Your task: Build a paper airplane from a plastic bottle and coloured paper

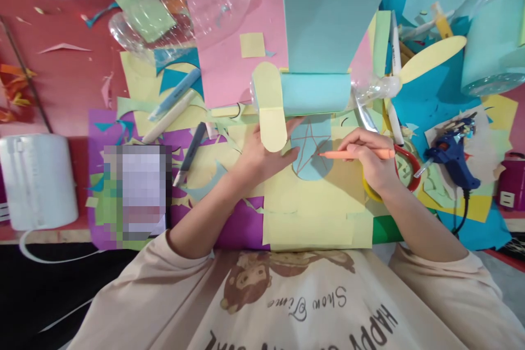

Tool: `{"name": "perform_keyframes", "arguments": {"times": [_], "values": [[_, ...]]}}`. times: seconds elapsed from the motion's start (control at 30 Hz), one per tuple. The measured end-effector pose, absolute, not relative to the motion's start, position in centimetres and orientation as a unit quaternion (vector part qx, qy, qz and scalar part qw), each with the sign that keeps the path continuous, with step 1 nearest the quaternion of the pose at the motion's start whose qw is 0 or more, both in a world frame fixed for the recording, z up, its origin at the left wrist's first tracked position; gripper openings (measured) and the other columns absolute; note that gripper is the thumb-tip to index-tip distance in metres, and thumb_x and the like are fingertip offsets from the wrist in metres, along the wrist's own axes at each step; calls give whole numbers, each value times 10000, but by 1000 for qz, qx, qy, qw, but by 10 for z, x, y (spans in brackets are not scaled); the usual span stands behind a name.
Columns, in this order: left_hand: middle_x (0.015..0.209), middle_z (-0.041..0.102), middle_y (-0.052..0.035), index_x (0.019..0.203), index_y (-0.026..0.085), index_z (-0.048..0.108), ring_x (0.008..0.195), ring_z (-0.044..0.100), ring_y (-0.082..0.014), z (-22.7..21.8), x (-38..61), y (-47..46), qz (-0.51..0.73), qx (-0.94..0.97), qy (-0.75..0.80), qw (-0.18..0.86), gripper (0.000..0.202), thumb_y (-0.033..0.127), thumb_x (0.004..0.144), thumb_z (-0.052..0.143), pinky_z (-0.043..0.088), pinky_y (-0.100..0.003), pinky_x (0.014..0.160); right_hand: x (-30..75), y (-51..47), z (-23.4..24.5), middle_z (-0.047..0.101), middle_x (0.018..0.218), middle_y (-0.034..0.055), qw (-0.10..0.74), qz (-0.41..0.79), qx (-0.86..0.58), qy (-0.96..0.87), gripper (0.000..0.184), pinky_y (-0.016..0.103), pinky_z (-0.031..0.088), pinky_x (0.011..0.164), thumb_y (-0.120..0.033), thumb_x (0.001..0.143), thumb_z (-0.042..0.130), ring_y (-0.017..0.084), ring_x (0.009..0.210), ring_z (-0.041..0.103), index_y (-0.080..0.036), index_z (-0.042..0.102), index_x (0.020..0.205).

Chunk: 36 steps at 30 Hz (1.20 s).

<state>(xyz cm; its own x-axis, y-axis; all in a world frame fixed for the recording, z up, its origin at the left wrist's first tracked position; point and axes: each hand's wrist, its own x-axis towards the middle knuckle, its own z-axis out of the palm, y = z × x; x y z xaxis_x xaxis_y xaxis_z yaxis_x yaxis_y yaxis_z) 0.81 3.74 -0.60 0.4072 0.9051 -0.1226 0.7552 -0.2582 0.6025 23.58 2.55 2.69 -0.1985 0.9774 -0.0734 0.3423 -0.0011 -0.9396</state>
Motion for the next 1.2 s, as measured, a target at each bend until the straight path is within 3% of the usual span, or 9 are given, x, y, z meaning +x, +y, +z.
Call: {"name": "perform_keyframes", "arguments": {"times": [0.33,0.73,0.97,1.2], "values": [[796,566,-20,1400,178,462,712,503,-152,-6,6,37,141,788,520,299,562,288,852,525,456,-308,800,237,25,20,574,666,-1,370,468,-535,-598,131,314,486,607,-220,805,546,157,669,565,-244,512,680],[815,582,-27,1392,172,458,697,507,-150,-9,5,37,149,797,512,284,571,288,840,540,443,-306,765,232,24,22,650,694,-10,357,447,-505,-647,130,260,483,562,-257,875,572,113,599,594,-206,653,787],[801,579,-9,1383,184,464,695,500,-139,-7,5,36,165,799,502,286,591,300,813,569,435,-286,749,226,23,18,738,1013,39,324,516,-450,-653,155,320,558,848,-283,891,613,169,957,698,-222,686,1014],[803,572,-5,1377,182,468,683,483,-132,-6,5,37,164,799,502,289,584,301,814,568,432,-289,750,224,24,16,734,1063,34,286,509,-435,-685,238,292,549,864,-304,897,626,157,964,690,-240,688,1118]]}}
